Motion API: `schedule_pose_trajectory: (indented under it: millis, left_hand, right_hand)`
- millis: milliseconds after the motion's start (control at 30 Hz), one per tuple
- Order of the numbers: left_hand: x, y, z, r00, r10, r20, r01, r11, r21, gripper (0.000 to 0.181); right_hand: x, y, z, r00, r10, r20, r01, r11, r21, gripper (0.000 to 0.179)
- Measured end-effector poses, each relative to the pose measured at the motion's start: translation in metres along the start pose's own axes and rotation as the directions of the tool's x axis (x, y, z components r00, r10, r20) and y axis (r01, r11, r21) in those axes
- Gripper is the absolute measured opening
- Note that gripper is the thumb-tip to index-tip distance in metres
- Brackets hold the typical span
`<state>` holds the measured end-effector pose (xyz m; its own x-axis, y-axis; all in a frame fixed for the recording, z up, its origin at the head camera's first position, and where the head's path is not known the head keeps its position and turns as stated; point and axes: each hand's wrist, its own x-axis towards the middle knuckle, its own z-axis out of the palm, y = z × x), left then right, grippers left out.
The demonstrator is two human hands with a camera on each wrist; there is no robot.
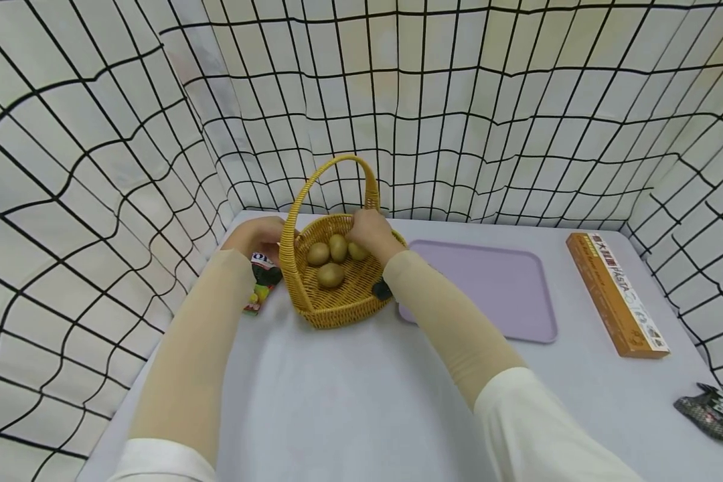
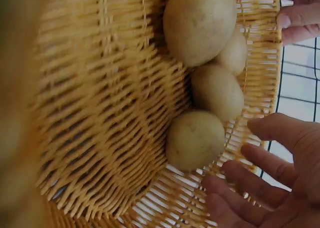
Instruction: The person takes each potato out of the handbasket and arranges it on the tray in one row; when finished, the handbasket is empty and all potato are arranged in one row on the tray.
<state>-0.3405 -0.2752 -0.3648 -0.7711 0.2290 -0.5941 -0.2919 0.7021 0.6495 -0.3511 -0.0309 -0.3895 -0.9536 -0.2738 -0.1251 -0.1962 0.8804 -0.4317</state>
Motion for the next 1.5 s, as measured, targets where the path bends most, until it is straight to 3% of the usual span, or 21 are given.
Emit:
schedule_pose_trajectory:
  millis: [267,633,733,900,1000,1100,1267,1500]
  left_hand:
    - [0.004,0.003,0.003,1.000,-0.011,0.004,0.011,1.000,0.027,0.042]
    - [0.005,0.001,0.002,1.000,-0.028,0.009,0.028,0.999,0.020,0.041]
    - [0.003,0.003,0.002,1.000,-0.020,0.005,0.020,0.999,0.034,0.041]
    - [0.001,0.006,0.002,1.000,-0.025,0.002,0.025,0.999,0.039,0.041]
    - [0.002,0.005,0.001,0.999,-0.032,0.007,0.032,0.999,0.033,0.040]
    - [0.003,0.004,0.000,0.999,-0.036,0.010,0.035,0.999,0.028,0.040]
    - [0.004,0.002,-0.002,0.999,-0.032,0.011,0.032,0.999,0.023,0.041]
    - [0.000,0.002,-0.001,1.000,-0.026,0.016,0.026,1.000,0.014,0.040]
  right_hand:
    - [0.003,-0.002,0.004,0.996,-0.007,0.083,0.012,0.998,-0.056,0.023]
    - [-0.004,-0.004,0.004,0.988,-0.060,0.142,0.084,0.982,-0.168,0.019]
    - [-0.004,-0.006,0.001,0.974,-0.058,0.217,0.099,0.978,-0.182,0.023]
    - [0.001,-0.005,-0.003,0.932,-0.005,0.363,0.094,0.969,-0.229,0.040]
    - [0.004,-0.005,-0.005,0.912,0.020,0.410,0.078,0.972,-0.221,0.043]
    - [0.006,-0.004,-0.004,0.908,0.014,0.419,0.086,0.972,-0.218,0.040]
    - [0.008,-0.002,0.000,0.921,-0.009,0.389,0.095,0.975,-0.202,0.037]
    - [0.007,-0.001,0.001,0.931,-0.032,0.364,0.100,0.980,-0.171,0.046]
